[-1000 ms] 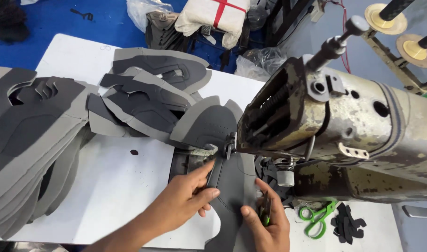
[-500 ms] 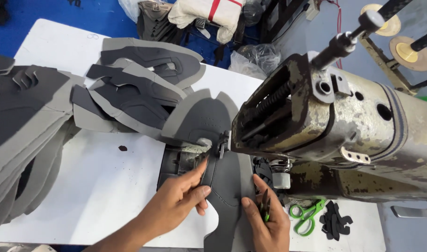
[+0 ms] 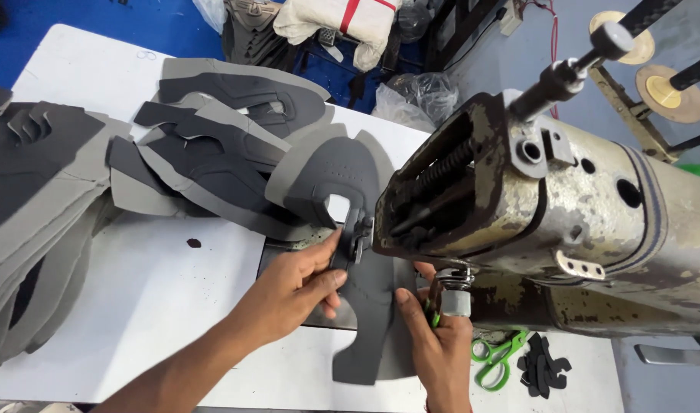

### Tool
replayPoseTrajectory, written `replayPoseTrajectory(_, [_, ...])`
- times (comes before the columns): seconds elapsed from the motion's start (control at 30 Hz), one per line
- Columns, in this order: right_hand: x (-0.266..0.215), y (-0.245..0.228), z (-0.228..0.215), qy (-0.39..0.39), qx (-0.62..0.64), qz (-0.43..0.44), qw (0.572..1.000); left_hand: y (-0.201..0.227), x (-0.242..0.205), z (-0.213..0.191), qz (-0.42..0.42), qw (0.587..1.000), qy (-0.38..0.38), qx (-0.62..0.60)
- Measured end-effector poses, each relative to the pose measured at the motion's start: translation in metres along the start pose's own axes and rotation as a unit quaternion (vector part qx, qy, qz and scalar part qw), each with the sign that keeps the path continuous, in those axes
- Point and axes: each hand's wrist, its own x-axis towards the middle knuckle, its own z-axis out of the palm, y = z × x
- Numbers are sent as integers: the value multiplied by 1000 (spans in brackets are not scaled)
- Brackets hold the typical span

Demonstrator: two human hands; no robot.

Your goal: Stitching together pieces of shoe uppers using an industrial sewing machine.

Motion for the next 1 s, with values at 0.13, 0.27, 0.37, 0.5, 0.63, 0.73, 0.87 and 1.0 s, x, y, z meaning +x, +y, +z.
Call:
replayPoseTrajectory(0.13, [5,10,3,2,44,-1,999,8,16,-9,-20,998,-17,64])
replayPoseTrajectory(0.27, [-10,18,11,-59,35,-33,997,14,44,-32,-14,994,-74,81])
replayPoseTrajectory(0.37, [-23,19,21,-75,48,-114,989,37,59,-42,-35,985,-136,98])
replayPoseTrajectory(0.5, [-32,16,32,-45,83,-28,995,48,68,-45,-61,972,-178,138])
replayPoseTrajectory(0.63, [-33,7,40,-25,97,12,995,33,55,-38,2,971,-104,216])
replayPoseTrajectory(0.73, [-31,19,40,-34,98,-33,994,35,3,-7,-7,933,47,358])
replayPoseTrajectory(0.87, [-19,11,34,-54,120,-6,991,17,-18,-1,57,943,65,320])
replayPoseTrajectory(1.0, [12,30,31,-12,219,6,976,35,-21,-6,13,966,30,256])
